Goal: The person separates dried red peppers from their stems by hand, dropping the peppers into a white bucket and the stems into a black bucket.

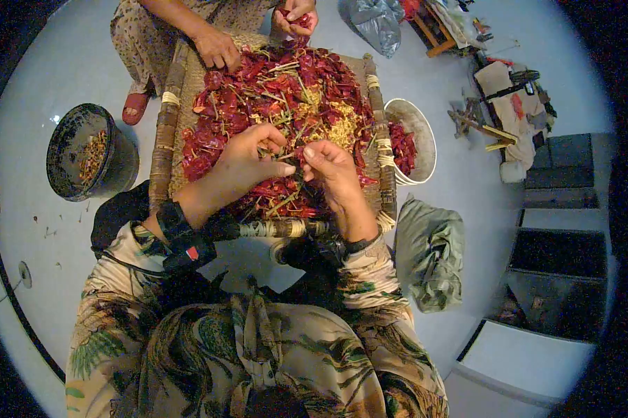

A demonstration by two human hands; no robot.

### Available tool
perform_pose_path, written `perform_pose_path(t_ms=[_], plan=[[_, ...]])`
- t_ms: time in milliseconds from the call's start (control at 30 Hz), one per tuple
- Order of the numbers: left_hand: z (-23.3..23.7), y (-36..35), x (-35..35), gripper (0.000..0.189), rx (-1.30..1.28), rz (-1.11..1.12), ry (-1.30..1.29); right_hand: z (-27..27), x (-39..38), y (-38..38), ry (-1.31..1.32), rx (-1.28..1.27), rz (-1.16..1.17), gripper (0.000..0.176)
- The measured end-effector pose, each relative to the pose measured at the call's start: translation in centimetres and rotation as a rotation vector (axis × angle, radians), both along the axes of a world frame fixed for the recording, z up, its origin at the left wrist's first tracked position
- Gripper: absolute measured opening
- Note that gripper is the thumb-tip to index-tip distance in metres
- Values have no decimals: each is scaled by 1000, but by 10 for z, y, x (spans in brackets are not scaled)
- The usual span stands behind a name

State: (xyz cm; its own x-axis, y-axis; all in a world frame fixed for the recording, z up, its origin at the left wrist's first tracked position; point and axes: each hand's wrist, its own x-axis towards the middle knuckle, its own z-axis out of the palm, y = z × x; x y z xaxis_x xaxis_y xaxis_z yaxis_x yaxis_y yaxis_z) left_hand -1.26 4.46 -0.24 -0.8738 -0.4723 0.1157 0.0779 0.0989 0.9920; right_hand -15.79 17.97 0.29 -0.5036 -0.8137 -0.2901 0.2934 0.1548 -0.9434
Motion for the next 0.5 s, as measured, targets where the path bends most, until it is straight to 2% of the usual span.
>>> perform_pose_path(t_ms=[133,233,333,433,500], plan=[[1,3,-2,19,-223,58,31,-3,2,1,-124,-38,76,13],[2,1,-1,14,-320,71,60,-6,2,0,-94,-7,94,17],[4,1,-1,11,-308,85,59,9,14,-5,495,-25,-17,25],[2,0,-1,11,-319,92,70,7,22,-6,467,-95,21,33],[2,0,0,11,-318,89,72,4,25,-7,564,-62,61,32]])
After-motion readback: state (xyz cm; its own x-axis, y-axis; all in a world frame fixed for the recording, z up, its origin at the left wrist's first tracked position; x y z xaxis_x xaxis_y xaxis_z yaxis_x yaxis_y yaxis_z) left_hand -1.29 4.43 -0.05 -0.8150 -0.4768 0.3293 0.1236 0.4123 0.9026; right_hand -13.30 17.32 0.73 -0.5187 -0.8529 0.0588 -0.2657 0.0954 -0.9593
